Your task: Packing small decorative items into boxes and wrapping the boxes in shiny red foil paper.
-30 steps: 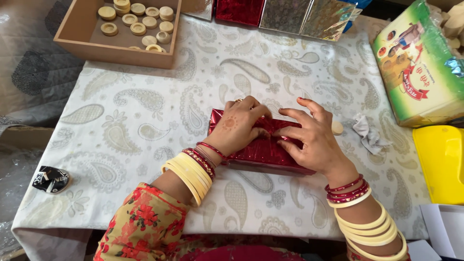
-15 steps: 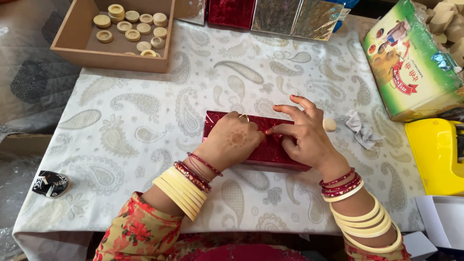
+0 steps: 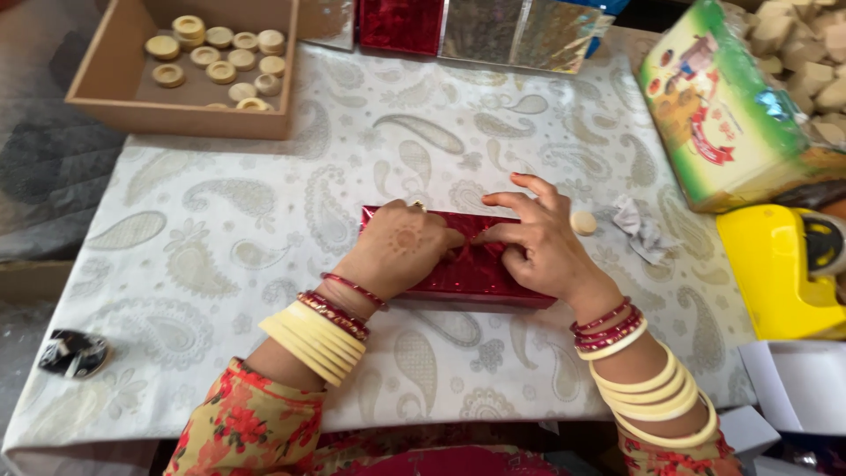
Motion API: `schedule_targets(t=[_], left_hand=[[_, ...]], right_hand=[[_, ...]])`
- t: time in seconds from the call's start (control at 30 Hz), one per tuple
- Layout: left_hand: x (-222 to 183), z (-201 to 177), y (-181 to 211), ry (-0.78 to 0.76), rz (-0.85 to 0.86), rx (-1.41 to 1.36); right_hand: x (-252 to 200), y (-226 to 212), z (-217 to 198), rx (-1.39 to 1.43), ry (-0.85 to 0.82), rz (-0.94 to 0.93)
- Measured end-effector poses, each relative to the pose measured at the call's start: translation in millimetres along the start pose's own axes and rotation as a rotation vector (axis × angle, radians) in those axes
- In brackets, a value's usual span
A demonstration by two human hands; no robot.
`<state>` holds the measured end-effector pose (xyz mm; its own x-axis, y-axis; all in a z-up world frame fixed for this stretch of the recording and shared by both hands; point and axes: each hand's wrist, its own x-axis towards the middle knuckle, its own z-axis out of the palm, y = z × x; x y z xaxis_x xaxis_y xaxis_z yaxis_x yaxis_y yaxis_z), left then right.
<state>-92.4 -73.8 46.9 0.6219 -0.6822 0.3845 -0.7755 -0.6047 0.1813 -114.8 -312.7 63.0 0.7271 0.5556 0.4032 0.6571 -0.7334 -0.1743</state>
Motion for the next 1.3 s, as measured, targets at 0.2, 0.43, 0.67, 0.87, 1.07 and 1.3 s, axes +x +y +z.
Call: schedule_targets(t=[0.2,0.43,0.67,0.87,1.07,1.3], left_hand=[[1,-10,5,-0.039,0.025,-0.007],[5,-10,5,-0.118,-0.066,-0.028],[1,1,-8,-0.057,-0.138,-0.221],[1,7,-19,-0.089,-0.159,-0.314],[5,11,-18,-0.102,-0.114,-0.3],[4,2,-14,-0.197,-0.321,-0.272]], right_hand=[[1,16,-5,0.072,0.073,-0.07],[-42,86,-52,-0.261,0.537,0.186],[-242,212,-147,-0.738,0.371,0.81],[-293,256,-181,-0.73,-0.014,1.252],[-340,309,-172,-0.539,-0.218,1.194],[-339,296,-168,-0.239,0.194,1.361]])
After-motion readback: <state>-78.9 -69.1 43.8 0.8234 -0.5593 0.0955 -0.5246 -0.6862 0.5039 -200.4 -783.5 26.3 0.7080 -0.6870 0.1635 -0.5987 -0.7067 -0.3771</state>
